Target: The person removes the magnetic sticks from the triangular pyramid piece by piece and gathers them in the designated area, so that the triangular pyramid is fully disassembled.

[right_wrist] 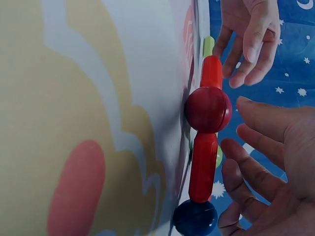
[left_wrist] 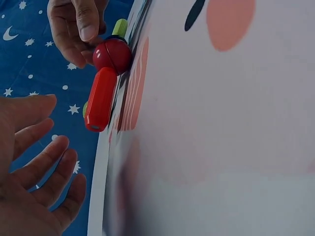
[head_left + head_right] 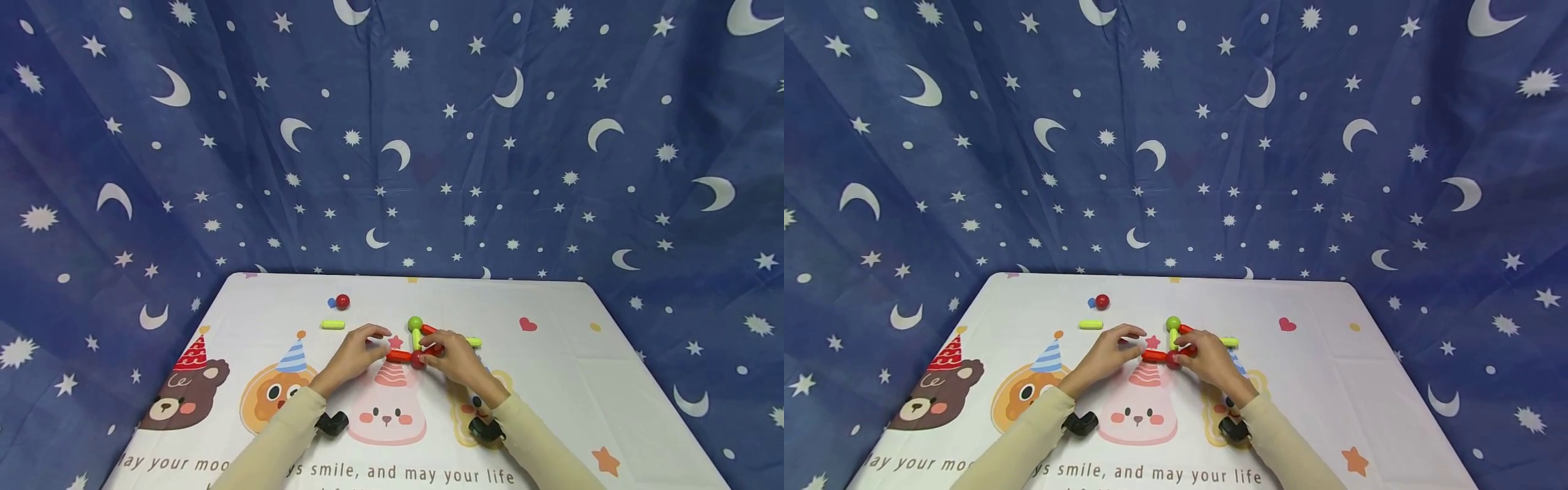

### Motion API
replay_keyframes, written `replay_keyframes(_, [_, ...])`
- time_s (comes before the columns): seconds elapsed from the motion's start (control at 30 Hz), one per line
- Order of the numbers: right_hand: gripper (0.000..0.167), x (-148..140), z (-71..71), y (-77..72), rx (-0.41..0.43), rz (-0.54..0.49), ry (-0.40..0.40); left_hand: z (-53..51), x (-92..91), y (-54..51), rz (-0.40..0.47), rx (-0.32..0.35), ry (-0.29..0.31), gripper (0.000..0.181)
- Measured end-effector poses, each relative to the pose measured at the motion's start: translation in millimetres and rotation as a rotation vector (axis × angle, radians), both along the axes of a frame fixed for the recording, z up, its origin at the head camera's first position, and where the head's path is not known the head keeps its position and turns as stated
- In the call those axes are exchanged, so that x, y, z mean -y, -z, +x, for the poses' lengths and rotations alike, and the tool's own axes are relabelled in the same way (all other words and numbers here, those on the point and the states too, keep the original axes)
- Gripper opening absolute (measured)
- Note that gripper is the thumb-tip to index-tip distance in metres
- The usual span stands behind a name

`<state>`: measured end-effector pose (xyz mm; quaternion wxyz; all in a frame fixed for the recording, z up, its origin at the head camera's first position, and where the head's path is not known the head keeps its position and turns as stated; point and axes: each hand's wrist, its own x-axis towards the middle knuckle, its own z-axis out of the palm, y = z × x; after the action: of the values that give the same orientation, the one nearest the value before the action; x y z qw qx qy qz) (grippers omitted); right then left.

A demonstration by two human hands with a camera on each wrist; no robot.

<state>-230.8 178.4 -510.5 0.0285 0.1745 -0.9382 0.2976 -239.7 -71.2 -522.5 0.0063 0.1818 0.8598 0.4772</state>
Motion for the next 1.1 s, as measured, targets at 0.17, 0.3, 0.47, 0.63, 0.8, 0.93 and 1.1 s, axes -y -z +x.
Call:
replay_keyframes(0.17, [0.029,-1,0.1,1.2,-0.004,-0.002,-0.017,-1.9,-4.2,3.8,-0.004,0.035,-0.006,0.030])
replay_keyframes(0.3, [0.029,0,0.8,1.4,0.014,-0.012,-0.029,-2.4,-4.9,9.1,-0.003,0.068,-0.010,0.030])
replay_keyframes(0.47, [0.028,1,0.6,1.9,0.017,-0.010,-0.035,-3.2,-6.0,12.1,-0.023,0.076,0.008,0.032])
replay_keyframes(0.63, [0.028,1,-0.3,2.4,0.003,-0.013,-0.036,-4.9,-8.5,13.4,-0.016,0.093,0.054,0.033])
replay_keyframes(0.8, [0.027,3,1.0,5.3,0.015,-0.020,-0.024,-5.2,-10.5,17.0,-0.054,0.089,0.077,0.032])
replay_keyframes(0.93, [0.026,4,0.4,7.9,0.012,-0.009,-0.034,-5.5,-10.6,19.5,-0.082,0.077,0.084,0.032])
replay_keyframes(1.1, [0.030,5,-1.6,6.6,-0.007,0.012,-0.048,-7.0,-12.7,18.2,-0.107,0.047,0.102,0.032])
